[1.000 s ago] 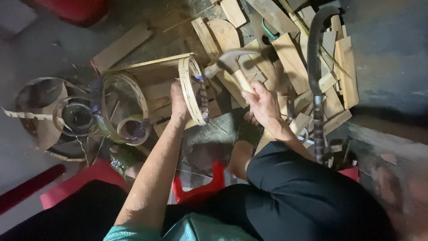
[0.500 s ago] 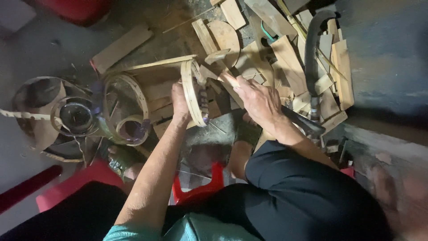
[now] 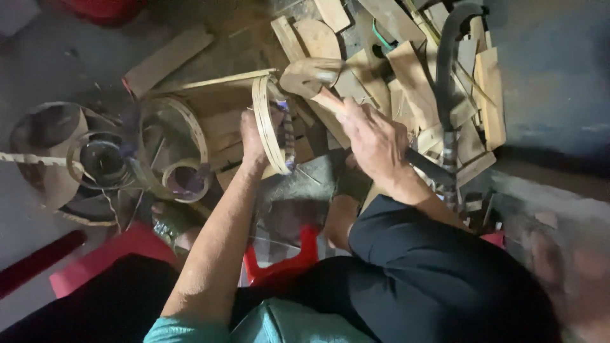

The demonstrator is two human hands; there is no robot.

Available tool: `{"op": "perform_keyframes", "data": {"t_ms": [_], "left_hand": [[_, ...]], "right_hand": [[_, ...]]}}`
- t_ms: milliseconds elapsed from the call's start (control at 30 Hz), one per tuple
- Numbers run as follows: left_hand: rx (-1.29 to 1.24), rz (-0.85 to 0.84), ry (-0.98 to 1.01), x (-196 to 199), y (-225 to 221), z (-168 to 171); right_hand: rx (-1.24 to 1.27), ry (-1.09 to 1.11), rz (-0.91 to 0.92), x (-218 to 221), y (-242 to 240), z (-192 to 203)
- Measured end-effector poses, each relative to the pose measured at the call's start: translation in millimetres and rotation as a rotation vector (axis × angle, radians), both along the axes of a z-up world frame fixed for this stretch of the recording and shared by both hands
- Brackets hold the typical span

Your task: The person is shaping and assembling wooden pieces to create a circular frame, using a hammer and binding materials.

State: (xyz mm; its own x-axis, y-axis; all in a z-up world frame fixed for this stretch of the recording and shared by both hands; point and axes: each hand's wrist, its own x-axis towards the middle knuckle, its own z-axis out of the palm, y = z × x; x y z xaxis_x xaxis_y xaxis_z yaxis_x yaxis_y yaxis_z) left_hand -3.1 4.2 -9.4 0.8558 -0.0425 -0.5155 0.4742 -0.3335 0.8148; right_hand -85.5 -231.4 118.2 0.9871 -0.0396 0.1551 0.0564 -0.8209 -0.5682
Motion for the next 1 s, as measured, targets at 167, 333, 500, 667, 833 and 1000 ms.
{"op": "perform_keyframes", "data": {"t_ms": [167,333,500,667,833,1000], "left_hand": [[-0.051,0.031,0.002,13,-19,66],[-0.109,0.071,0.083,16,-24,77],[-0.105,0.041,0.118,18,-28,82],[-0.091,0.031,0.145,18,-29,86],[-0.094,0.008,0.167,18,-31,91],[-0.075,-0.011,0.214,19,-32,88]], "right_hand": [[-0.082,0.041,-0.014,-8,7,-32],[-0.152,0.046,-0.044,-7,3,0],[-0.414,-0.160,0.032,-3,9,-36],[-0.317,-0.219,-0.009,-5,-5,-20],[-0.302,-0.302,-0.016,-4,6,-18],[-0.043,-0.064,-0.123,-12,-19,-51]]}}
